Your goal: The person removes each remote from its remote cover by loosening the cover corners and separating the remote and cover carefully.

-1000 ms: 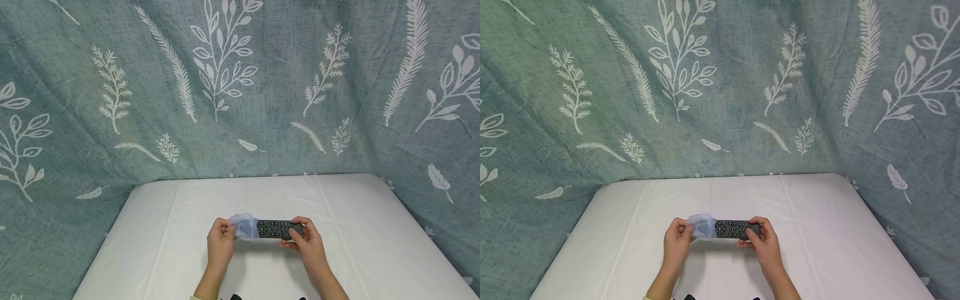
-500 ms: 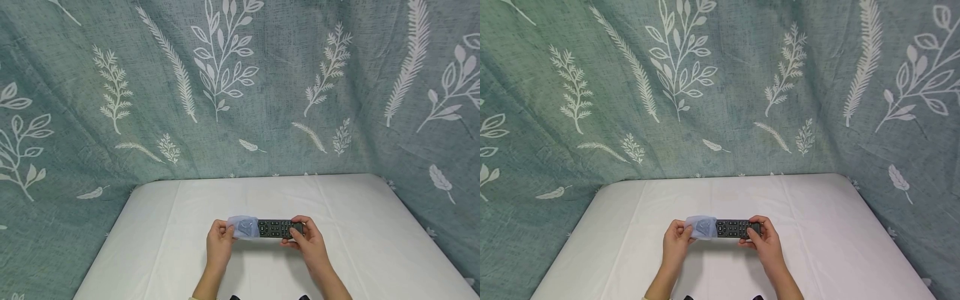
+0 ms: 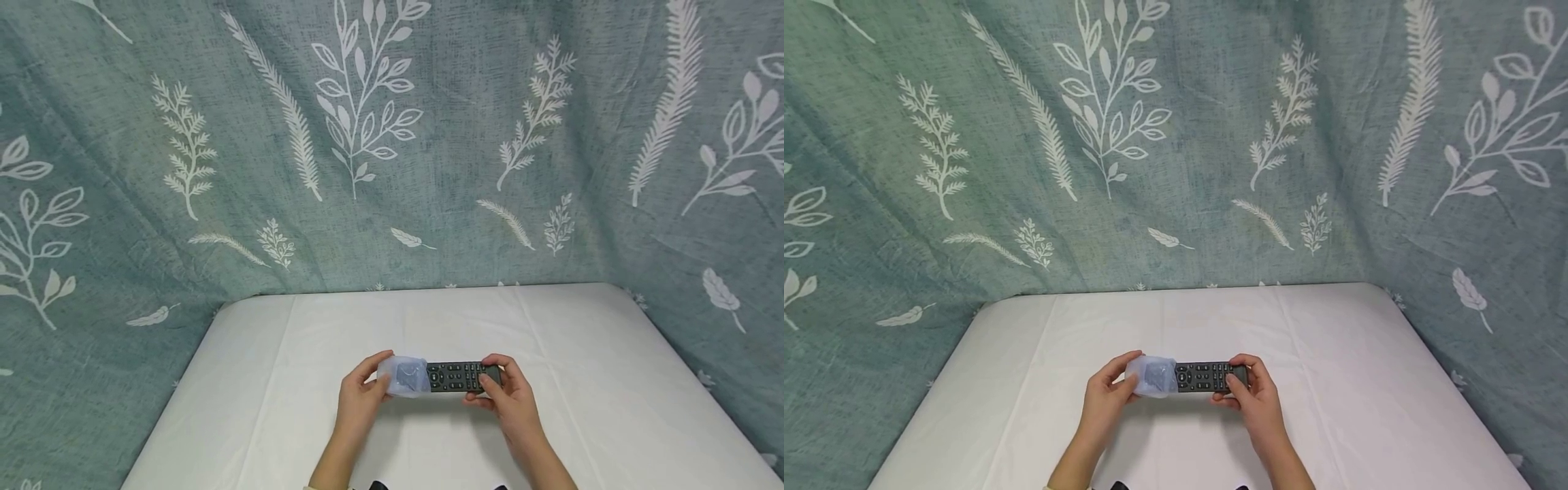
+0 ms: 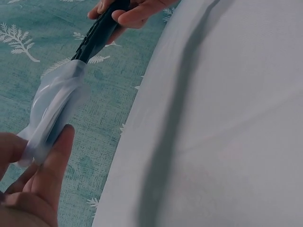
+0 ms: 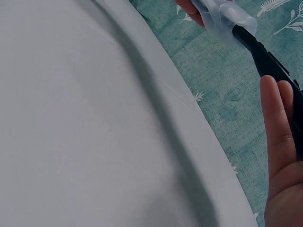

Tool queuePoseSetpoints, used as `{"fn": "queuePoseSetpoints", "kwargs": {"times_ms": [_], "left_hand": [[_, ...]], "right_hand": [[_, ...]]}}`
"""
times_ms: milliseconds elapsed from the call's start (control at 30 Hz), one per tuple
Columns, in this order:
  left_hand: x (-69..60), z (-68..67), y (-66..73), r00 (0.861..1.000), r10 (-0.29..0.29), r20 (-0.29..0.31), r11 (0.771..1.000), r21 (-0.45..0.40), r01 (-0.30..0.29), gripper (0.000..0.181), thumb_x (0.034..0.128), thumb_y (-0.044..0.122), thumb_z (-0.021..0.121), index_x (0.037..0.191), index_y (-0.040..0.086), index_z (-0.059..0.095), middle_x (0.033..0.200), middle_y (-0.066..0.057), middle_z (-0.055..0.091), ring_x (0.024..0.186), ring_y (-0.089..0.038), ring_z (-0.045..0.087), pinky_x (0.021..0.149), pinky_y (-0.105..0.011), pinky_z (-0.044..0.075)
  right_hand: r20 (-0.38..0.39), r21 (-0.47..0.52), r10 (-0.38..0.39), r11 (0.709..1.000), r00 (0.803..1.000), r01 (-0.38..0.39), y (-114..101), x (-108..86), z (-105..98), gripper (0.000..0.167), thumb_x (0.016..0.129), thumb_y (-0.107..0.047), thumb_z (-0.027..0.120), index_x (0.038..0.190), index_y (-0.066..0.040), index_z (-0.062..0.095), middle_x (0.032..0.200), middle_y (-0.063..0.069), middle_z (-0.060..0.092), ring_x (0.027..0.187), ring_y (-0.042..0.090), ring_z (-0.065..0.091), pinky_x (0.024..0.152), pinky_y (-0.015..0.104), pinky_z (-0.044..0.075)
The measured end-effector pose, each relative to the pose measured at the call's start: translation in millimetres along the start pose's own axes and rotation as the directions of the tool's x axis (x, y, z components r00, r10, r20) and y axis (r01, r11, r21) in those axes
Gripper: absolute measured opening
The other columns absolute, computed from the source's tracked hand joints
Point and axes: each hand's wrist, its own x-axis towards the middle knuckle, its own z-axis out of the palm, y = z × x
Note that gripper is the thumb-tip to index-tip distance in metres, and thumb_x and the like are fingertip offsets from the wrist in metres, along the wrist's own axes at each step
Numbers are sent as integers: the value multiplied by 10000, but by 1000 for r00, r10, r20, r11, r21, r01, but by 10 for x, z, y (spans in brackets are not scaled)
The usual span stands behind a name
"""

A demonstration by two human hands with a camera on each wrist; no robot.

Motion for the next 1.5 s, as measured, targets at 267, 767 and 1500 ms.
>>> {"fn": "queuePoseSetpoints", "kwargs": {"times_ms": [267,767,1500], "left_hand": [[8,3,-40,997,-58,43,992,-113,62,374,913,13,678,1284,14,635,1287,-253,649,932,-178,724,743,-290,621],[23,0,-28,992,-96,-81,993,-71,91,316,871,-27,705,1179,40,700,1126,-212,727,881,-193,733,674,-282,620],[10,13,-50,983,-72,-170,997,-4,73,237,850,-68,706,1070,15,737,916,-190,757,675,-122,672,537,-223,561]], "right_hand": [[-21,7,-16,1000,1000,16,-43,-31,-11,306,992,-77,592,1256,-33,444,1125,60,598,719,177,711,727,390,629],[8,4,-2,1000,1000,2,-11,-33,18,341,990,-91,598,1272,-4,425,1148,71,591,738,172,714,745,392,627],[36,-76,117,991,993,-114,-4,4,-62,321,981,14,551,1279,-26,438,1203,193,550,804,246,728,796,395,622]]}}
